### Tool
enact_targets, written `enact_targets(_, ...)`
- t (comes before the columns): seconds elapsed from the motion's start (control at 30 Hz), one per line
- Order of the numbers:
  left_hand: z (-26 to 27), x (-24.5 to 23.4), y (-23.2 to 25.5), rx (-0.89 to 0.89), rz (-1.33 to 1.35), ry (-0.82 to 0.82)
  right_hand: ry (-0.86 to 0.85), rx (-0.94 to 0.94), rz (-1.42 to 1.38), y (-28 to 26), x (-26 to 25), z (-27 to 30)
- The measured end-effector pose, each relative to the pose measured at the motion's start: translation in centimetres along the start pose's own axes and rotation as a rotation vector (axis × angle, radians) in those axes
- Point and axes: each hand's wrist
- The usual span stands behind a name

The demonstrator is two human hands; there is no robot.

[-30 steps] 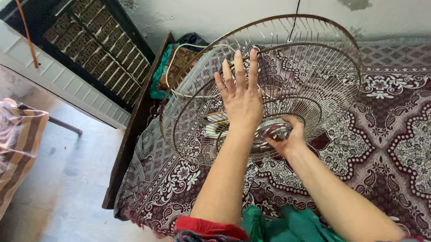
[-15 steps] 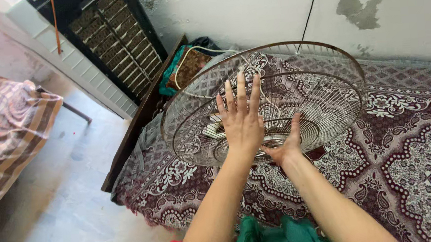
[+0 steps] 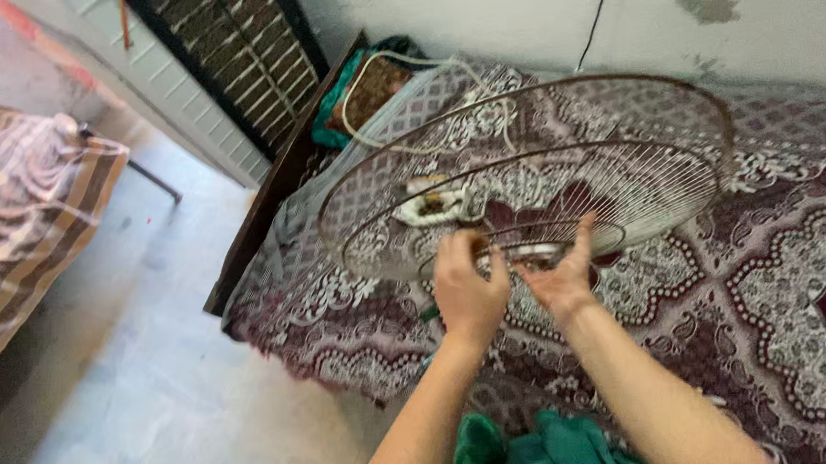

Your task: The person assembles a standing electric fan by attaching the front and rear wire cages to the fan head and securing them. The person handles the fan blades, cage halves, and central hub, then positions the assembled fan upright.

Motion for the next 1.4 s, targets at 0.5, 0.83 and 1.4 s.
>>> enact_targets(0.5, 4.9, 5.2, -3.9, -1.061, 1.539, 0.185, -0.294, 0.068, 0.071, 0.1, -7.8, -1.8)
enact_targets(0.83, 8.3, 8.9, -7.3, -1.154, 1.696, 0.351, -0.388, 0.259, 0.150, -3.8, -12.9, -1.0)
enact_targets(1.4, 9.3, 5.9, -3.0, -1.138, 1.651, 0.532, 0.141, -0.085, 0.654, -24.6, -14.9, -2.0)
Point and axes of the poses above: each hand's wrist, its own z-axis away from the middle knuckle, its own x-axis out of the palm, y = z × x, and after that the axes turned 9 degrees about x, right-handed
